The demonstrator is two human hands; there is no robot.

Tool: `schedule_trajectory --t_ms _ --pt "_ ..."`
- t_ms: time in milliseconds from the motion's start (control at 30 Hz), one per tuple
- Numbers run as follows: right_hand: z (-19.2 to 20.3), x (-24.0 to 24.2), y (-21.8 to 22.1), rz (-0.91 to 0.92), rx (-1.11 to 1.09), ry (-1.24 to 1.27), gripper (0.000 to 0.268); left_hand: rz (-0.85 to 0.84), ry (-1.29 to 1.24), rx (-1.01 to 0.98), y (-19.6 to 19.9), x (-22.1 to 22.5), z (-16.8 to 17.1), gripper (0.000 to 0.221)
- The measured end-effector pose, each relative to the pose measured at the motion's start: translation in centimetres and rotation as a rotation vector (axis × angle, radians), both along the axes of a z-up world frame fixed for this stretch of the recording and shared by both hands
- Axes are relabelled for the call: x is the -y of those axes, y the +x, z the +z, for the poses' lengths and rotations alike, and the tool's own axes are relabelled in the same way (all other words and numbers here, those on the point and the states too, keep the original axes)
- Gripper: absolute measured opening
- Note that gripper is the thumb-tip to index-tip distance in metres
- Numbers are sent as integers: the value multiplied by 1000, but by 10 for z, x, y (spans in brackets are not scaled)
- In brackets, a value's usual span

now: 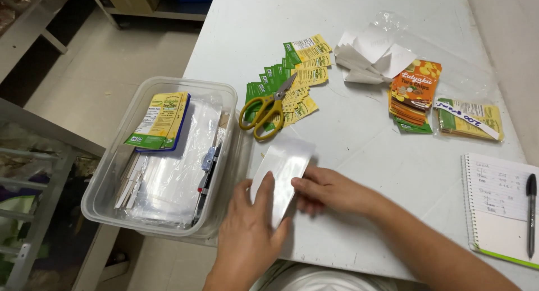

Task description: Pairing product packets with paper slips and inserting them into clear plastic bags, using scissors to separate packets.

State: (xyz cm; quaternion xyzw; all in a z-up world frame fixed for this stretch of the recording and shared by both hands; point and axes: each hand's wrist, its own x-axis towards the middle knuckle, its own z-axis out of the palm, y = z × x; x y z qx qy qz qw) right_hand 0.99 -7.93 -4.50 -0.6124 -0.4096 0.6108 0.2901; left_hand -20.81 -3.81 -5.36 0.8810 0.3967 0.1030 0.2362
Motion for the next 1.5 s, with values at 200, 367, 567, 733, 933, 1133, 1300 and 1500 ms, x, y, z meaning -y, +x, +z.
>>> schedule_trajectory --t_ms 200,367,567,733,933,1133,1300,1500 --pt "30 -52 33 -85 681 170 20 114 79 -169 -8 8 -11 85" --pt "-13 -98 34 44 760 573 34 145 166 -229 4 5 -15 88" --pt "-43 -120 28 93 919 650 21 136 259 -239 10 1 -27 86" --pt "-53 -124 31 58 882 754 16 128 237 -256 13 0 -23 84" --pt "-46 -132 25 46 810 719 20 182 251 -310 17 -1 -29 85" --pt "-59 -139 20 44 937 799 17 174 326 -328 19 5 -28 84" --pt "-58 -137 21 48 924 769 16 63 346 -257 34 19 -32 89" --pt "-54 -138 20 58 913 693 17 57 345 -247 56 6 -29 87"
